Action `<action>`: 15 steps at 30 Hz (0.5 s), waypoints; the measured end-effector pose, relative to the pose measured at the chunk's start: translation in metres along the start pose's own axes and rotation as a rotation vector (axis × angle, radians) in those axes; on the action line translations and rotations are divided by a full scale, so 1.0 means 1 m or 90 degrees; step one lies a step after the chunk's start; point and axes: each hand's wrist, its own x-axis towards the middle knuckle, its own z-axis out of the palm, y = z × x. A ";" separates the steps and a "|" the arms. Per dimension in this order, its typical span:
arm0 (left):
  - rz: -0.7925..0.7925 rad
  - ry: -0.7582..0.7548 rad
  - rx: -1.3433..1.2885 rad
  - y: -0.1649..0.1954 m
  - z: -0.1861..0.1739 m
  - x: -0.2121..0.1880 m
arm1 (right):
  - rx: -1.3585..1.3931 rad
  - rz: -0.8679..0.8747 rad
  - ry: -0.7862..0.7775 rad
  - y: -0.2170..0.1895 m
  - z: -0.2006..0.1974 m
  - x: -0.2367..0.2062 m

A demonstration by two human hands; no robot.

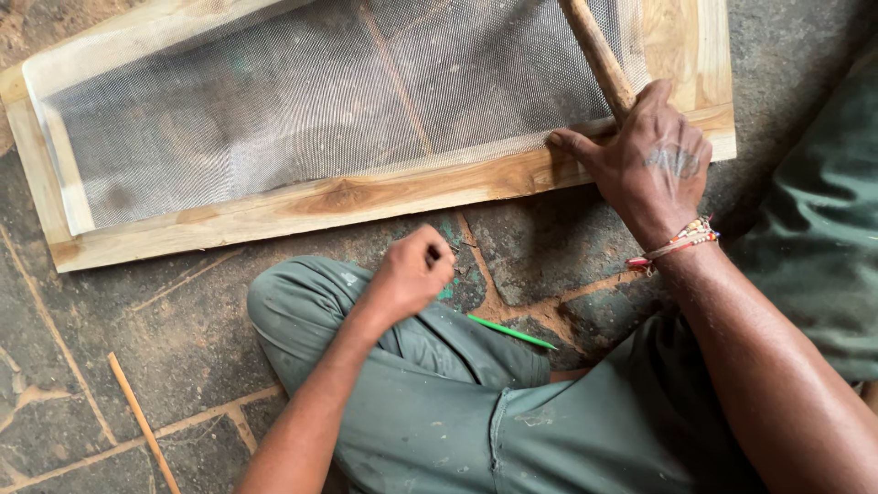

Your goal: The person sits on a stone floor and secures a metal mesh screen to a wooden frame using a hammer and nails. They systematically place nails along the edges of the frame and hammer them in to attach the screen.

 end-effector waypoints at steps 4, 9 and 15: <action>-0.060 -0.047 -0.518 0.008 -0.015 0.008 | 0.007 0.011 0.000 -0.004 -0.003 0.000; -0.029 -0.047 -0.668 0.023 -0.018 0.022 | 0.019 0.081 -0.057 -0.009 -0.008 0.005; 0.133 0.085 -0.542 0.057 0.007 0.068 | 0.015 0.054 -0.002 -0.010 -0.009 0.004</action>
